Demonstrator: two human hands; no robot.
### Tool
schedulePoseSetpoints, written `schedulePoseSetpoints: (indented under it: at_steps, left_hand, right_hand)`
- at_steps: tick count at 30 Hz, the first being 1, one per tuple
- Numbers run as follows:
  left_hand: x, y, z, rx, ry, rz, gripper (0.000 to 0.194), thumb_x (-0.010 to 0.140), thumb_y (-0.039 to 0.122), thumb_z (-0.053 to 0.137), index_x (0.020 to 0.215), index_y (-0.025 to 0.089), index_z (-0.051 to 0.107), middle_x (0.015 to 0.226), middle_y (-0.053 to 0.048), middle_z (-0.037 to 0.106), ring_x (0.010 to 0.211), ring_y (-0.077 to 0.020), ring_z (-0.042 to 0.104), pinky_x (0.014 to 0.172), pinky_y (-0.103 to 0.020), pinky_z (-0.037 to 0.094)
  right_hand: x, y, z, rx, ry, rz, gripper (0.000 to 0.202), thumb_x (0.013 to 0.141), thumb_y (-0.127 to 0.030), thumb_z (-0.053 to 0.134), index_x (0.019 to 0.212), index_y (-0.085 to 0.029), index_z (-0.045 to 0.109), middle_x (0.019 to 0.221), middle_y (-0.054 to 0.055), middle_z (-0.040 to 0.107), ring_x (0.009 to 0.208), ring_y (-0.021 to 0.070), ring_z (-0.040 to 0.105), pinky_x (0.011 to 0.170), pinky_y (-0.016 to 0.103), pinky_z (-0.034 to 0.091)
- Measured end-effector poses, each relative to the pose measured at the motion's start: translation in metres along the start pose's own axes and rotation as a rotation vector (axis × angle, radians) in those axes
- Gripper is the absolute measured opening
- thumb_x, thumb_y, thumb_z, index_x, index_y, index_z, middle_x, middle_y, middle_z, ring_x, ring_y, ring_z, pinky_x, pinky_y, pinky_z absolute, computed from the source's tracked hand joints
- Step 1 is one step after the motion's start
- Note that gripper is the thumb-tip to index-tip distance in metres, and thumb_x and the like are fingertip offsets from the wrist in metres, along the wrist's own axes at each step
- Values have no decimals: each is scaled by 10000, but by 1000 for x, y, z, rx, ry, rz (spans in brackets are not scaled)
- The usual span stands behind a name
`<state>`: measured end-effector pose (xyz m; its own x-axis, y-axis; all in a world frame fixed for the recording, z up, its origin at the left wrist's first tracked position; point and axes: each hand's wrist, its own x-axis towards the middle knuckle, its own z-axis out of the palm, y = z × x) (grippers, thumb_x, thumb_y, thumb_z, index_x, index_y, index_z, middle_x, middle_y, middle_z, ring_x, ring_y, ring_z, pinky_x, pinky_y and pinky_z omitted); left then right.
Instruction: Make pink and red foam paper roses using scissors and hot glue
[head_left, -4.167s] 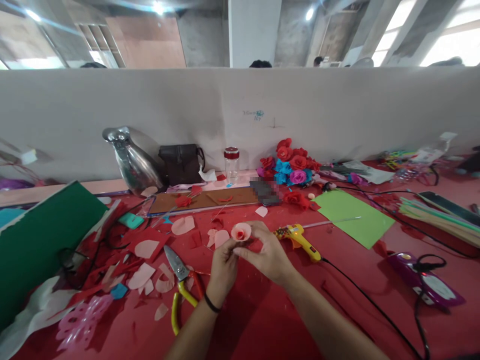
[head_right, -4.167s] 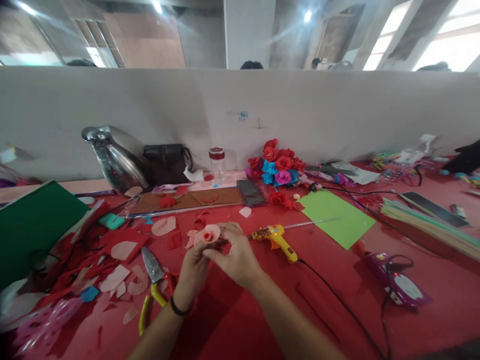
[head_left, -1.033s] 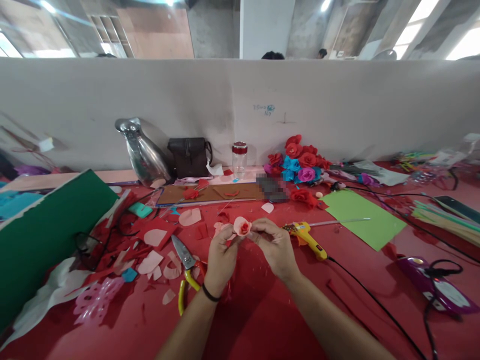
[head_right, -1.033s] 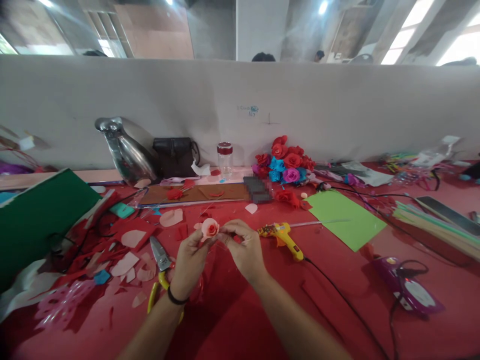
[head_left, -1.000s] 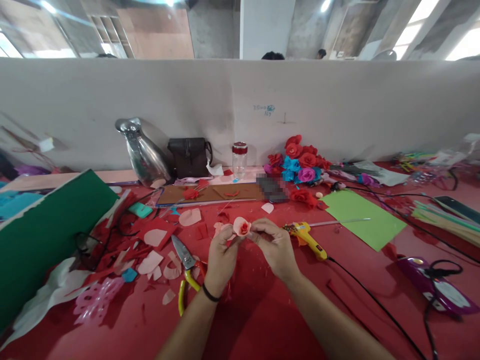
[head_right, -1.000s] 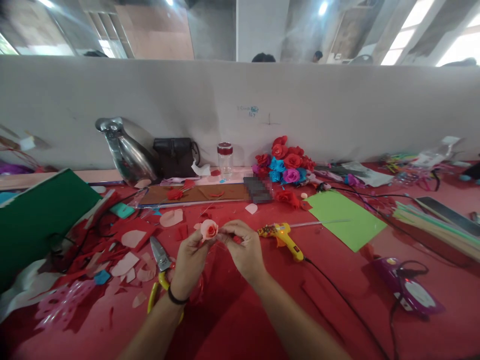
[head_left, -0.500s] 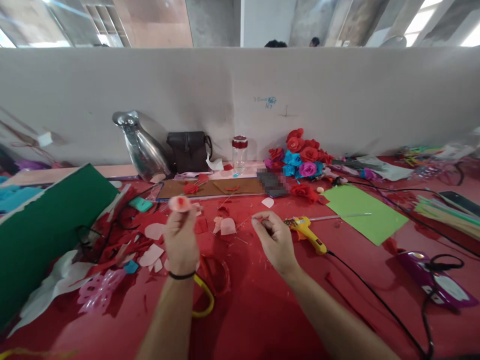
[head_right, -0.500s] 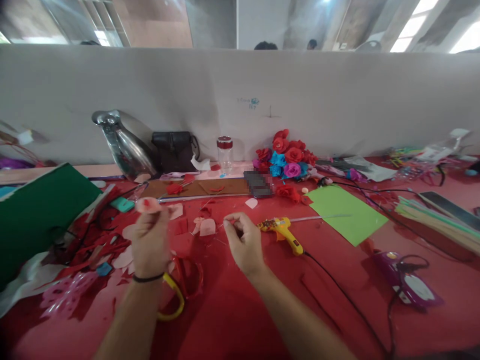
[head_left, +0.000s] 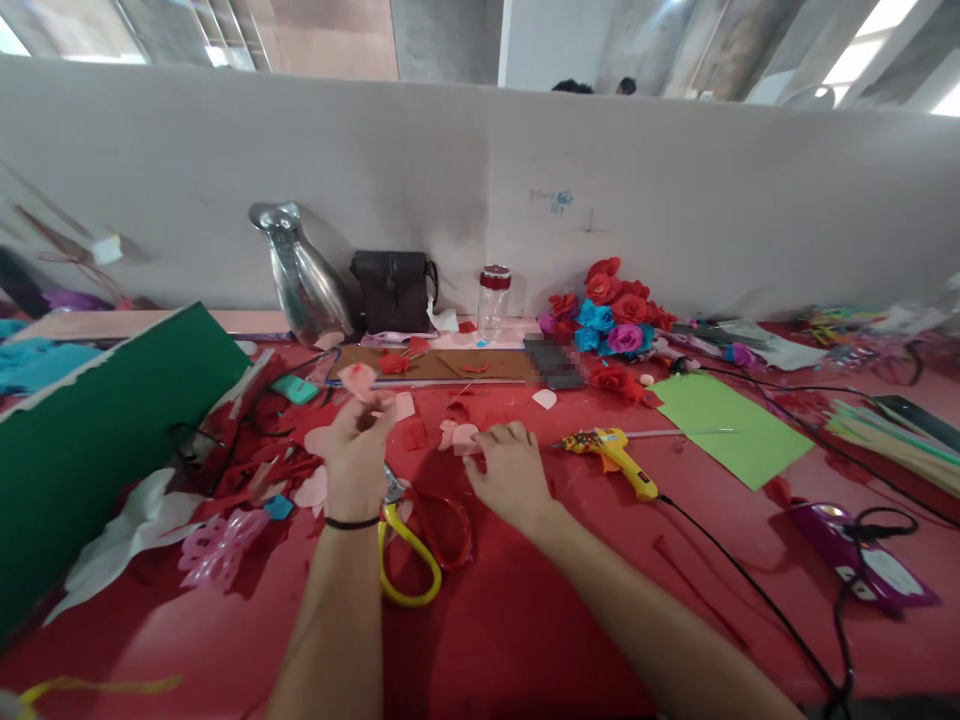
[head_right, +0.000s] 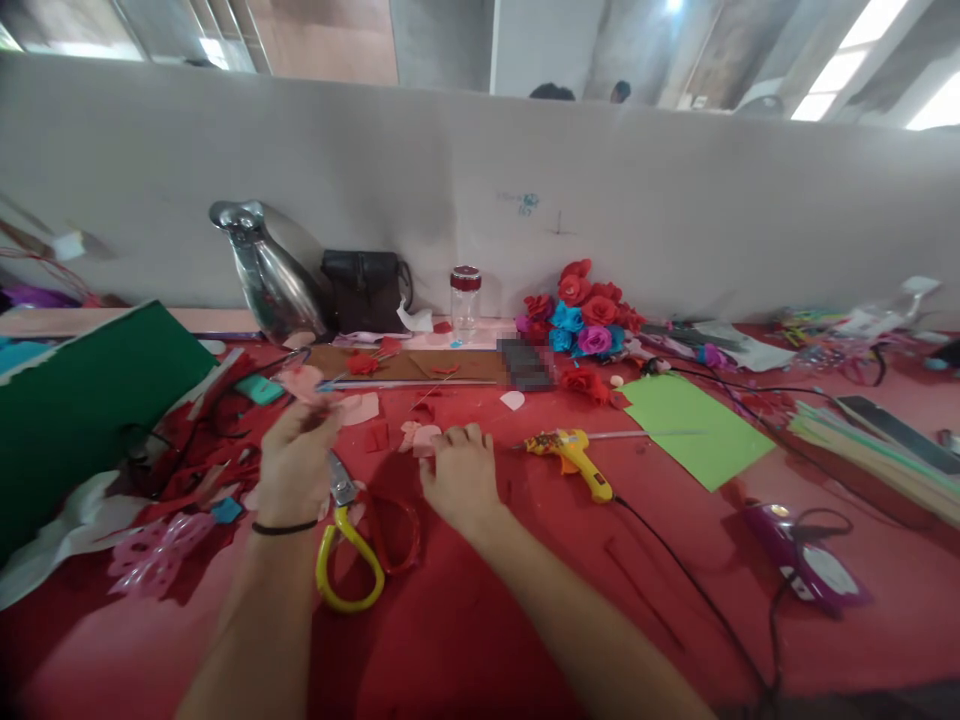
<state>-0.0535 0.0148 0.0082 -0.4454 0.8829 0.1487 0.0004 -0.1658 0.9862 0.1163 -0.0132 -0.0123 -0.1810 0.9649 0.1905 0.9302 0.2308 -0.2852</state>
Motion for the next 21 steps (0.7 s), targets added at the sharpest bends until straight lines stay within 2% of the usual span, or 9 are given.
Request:
schedulePoseSetpoints:
  at_steps: [2,4,9,13,16,18,19,21]
  left_hand:
    - [-4,-3,9,6,-63,-91,173,581,287,686,696,166,639,634,20,593,628,-114,524,639,-254,407]
    - [-6,-6,16,51,-152,-152,192,567,309,689,670,151,655,592,17,586,618,-122,531,632,-259,411]
    - [-9,-13,24,170,-247,-133,240,628,376,639,650,137,653,501,17,547,585,-143,536,577,-250,409]
    - [-7,-18,32,604,-305,-57,202,703,312,564,588,153,614,549,-51,600,643,-195,582,598,-270,406]
    - [-5,-22,45,792,-334,-52,164,695,269,560,566,171,586,648,-118,646,739,-251,615,658,-306,404]
    - [-4,-24,54,767,-338,-58,115,654,236,588,557,177,572,692,-138,657,794,-278,618,691,-325,398]
    - [-3,-25,58,750,-338,-61,93,627,213,602,549,179,565,701,-139,657,810,-286,616,700,-331,395]
    - [-1,-28,64,701,-335,-74,82,581,161,614,529,179,552,675,-124,646,805,-289,612,700,-334,387]
  right_hand:
    - [5,-8,2,-73,-19,-3,276,797,-321,545,1002,-165,647,980,130,659,966,289,491,796,415,334]
    - [9,-12,4,-102,-33,-14,221,807,-275,533,952,-167,660,962,126,670,954,278,500,780,406,323]
    - [9,-9,3,-27,63,16,182,836,-212,494,875,-190,670,914,85,690,916,239,526,760,364,322]
    - [-11,5,-9,119,200,21,152,814,-192,511,819,-203,662,860,57,689,861,217,543,765,330,345]
    - [-38,39,-26,190,327,23,182,843,-239,472,847,-198,650,837,59,681,802,204,563,764,316,377]
    - [-54,73,-37,136,393,133,221,854,-290,444,856,-187,640,846,82,674,810,218,573,769,328,392]
    - [-60,92,-42,88,399,209,225,844,-297,443,875,-180,633,879,97,670,829,232,572,780,343,394]
    - [-65,127,-47,-7,318,374,245,787,-326,507,916,-153,623,933,137,654,886,269,567,804,376,382]
